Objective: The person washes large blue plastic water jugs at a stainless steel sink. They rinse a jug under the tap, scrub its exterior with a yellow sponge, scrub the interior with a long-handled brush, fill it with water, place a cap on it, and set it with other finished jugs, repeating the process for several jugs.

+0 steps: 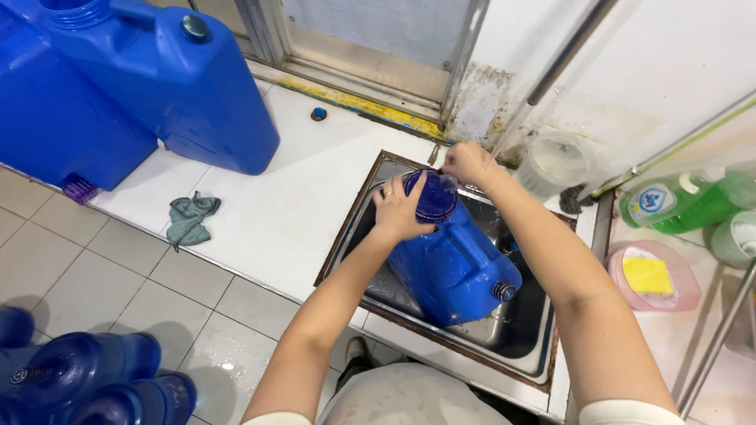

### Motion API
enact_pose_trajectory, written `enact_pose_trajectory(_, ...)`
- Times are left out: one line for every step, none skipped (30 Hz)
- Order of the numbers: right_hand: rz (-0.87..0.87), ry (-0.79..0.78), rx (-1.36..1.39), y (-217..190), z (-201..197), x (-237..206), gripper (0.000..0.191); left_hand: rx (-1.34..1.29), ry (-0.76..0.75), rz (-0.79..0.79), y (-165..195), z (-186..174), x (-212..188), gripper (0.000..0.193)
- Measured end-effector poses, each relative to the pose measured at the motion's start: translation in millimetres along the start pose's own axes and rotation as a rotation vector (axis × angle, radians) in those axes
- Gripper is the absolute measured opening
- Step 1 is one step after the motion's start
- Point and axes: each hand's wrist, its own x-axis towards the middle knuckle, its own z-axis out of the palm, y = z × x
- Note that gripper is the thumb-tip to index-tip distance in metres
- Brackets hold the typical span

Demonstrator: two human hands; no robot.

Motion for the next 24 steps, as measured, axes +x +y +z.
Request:
enact_pose_trajectory(-0.032, 0.075, -0.062, 0, 0, 1, 0.024, -0.025, 0.013, 0.056, 2, -2, 7, 0.127)
enact_pose_trajectory(-0.068, 0.153, -0.13, 0, -1, 3, 0.026, -0.05, 0.034, 0.11, 4, -5, 15, 0.126)
enact_pose_trajectory(-0.038, 0.127, -0.124, 1, -1, 5, 0.025, -0.073, 0.055, 0.167, 7, -7, 23, 0.126)
enact_pose_trajectory(-0.004, 0.101, -0.116, 2, -1, 6, 0.025, -0.095, 0.008, 0.104, 10, -7, 26, 0.126)
enact_pose_trajectory(0.032, 0.076, -0.105, 3, -2, 7, 0.025, -0.114, -0.04, 0.045, 13, -7, 29, 0.125)
enact_pose_trajectory(-0.01, 0.116, -0.085, 4, -3, 7, 0.023, -0.128, -0.094, -0.015, 17, -6, 29, 0.125)
enact_pose_trajectory(-0.049, 0.157, -0.06, 5, -5, 7, 0.021, -0.098, 0.03, 0.017, 22, -4, 28, 0.12)
enact_pose_trajectory(-0.086, 0.2, -0.034, 6, -7, 7, 0.019, -0.068, 0.153, 0.052, 27, -2, 28, 0.115)
enact_pose_trajectory(-0.069, 0.172, 0.018, 8, -9, 7, 0.019, -0.037, 0.277, 0.09, 33, 0, 27, 0.11)
enact_pose_trajectory(-0.05, 0.142, 0.069, 9, -12, 7, 0.019, -0.037, 0.341, 0.111, 39, 2, 30, 0.108)
enact_pose_trajectory(-0.031, 0.107, 0.122, 8, -16, 7, 0.019, -0.042, 0.4, 0.129, 45, 3, 36, 0.107)
enact_pose_trajectory(-0.032, 0.118, 0.151, 7, -21, 8, 0.019, -0.05, 0.457, 0.144, 52, 5, 42, 0.106)
enact_pose_trajectory(-0.039, 0.13, 0.173, 5, -26, 8, 0.018, -0.221, 0.34, 0.078, 61, 8, 49, 0.102)
enact_pose_trajectory(-0.06, 0.148, 0.187, 3, -32, 9, 0.017, -0.388, 0.237, 0.007, 69, 9, 58, 0.099)
enact_pose_trajectory(-0.099, 0.135, 0.156, 1, -37, 11, 0.018, -0.553, 0.135, -0.066, 76, 10, 65, 0.097)
enact_pose_trajectory(-0.134, 0.118, 0.127, -1, -41, 12, 0.019, -1.052, -0.01, -0.191, 81, 13, 69, 0.096)
enact_pose_trajectory(-0.164, 0.104, 0.103, -2, -44, 13, 0.022, -1.541, -0.177, -0.315, 85, 14, 70, 0.095)
enact_pose_trajectory(-0.094, 0.064, 0.142, -2, -46, 14, 0.022, -2.022, -0.37, -0.447, 87, 15, 69, 0.096)
enact_pose_trajectory(-0.023, 0.023, 0.18, -2, -47, 15, 0.023, -2.186, -0.45, -0.399, 87, 18, 66, 0.094)
enact_pose_trajectory(0.042, -0.02, 0.214, -1, -47, 15, 0.025, -2.353, -0.527, -0.343, 84, 22, 61, 0.092)
enact_pose_trajectory(0.094, -0.061, 0.271, 1, -46, 15, 0.021, -2.516, -0.603, -0.277, 79, 24, 55, 0.09)
enact_pose_trajectory(0.145, -0.097, 0.331, 4, -44, 14, 0.021, -2.555, -0.608, -0.239, 74, 26, 49, 0.088)
enact_pose_trajectory(0.194, -0.133, 0.394, 7, -41, 14, 0.025, -2.591, -0.613, -0.203, 69, 27, 43, 0.087)
enact_pose_trajectory(0.101, -0.07, 0.236, 10, -39, 13, 0.024, -2.629, -0.615, -0.173, 63, 28, 38, 0.085)
